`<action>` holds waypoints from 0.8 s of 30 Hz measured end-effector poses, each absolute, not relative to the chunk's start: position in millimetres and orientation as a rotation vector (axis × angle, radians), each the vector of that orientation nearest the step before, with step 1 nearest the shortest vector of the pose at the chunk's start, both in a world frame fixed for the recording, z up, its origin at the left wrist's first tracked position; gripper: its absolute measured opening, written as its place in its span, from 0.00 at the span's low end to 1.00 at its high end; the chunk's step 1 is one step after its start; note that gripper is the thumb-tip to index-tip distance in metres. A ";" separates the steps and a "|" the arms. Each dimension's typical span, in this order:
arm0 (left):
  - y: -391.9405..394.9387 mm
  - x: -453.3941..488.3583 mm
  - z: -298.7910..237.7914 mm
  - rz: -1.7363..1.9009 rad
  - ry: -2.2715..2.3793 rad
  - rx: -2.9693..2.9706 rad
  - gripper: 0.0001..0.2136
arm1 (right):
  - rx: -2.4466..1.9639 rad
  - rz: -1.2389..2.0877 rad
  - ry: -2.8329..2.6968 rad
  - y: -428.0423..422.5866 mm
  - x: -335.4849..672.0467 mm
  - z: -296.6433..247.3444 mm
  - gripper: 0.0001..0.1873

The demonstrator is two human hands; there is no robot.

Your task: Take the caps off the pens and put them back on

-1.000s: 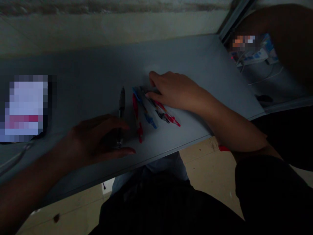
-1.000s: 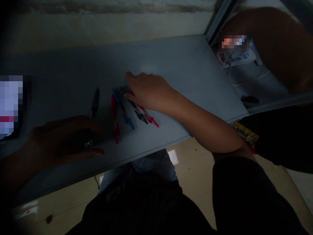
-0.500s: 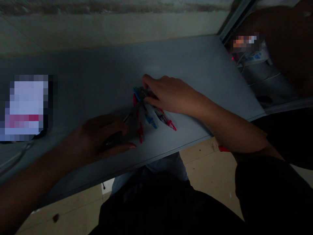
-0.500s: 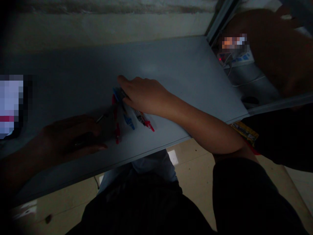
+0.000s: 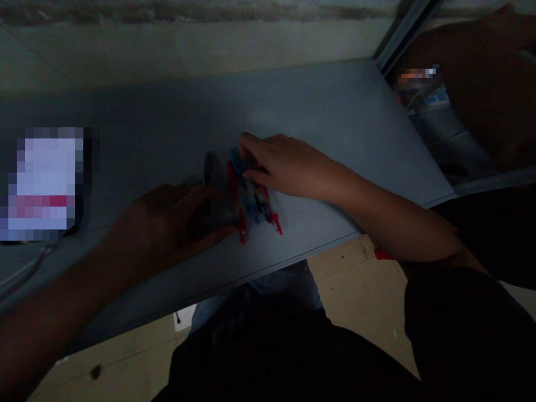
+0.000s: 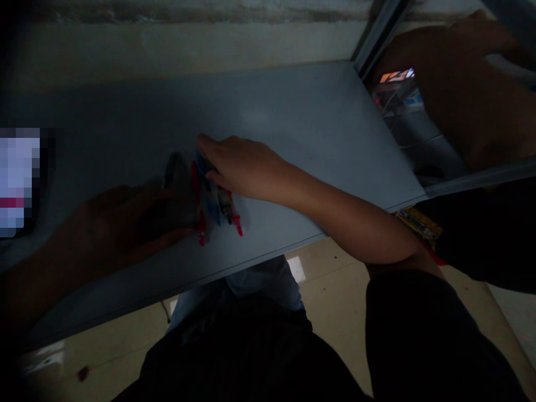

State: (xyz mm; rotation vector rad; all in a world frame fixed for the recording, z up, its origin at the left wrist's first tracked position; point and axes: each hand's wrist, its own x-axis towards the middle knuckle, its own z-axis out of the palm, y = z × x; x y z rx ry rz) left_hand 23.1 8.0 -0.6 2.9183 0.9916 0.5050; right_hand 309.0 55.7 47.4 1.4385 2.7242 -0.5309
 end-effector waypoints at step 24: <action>8.4 22.2 -3.0 0.522 0.744 2.890 0.25 | 1.362 -0.542 2.711 40.8 302.4 58.0 0.19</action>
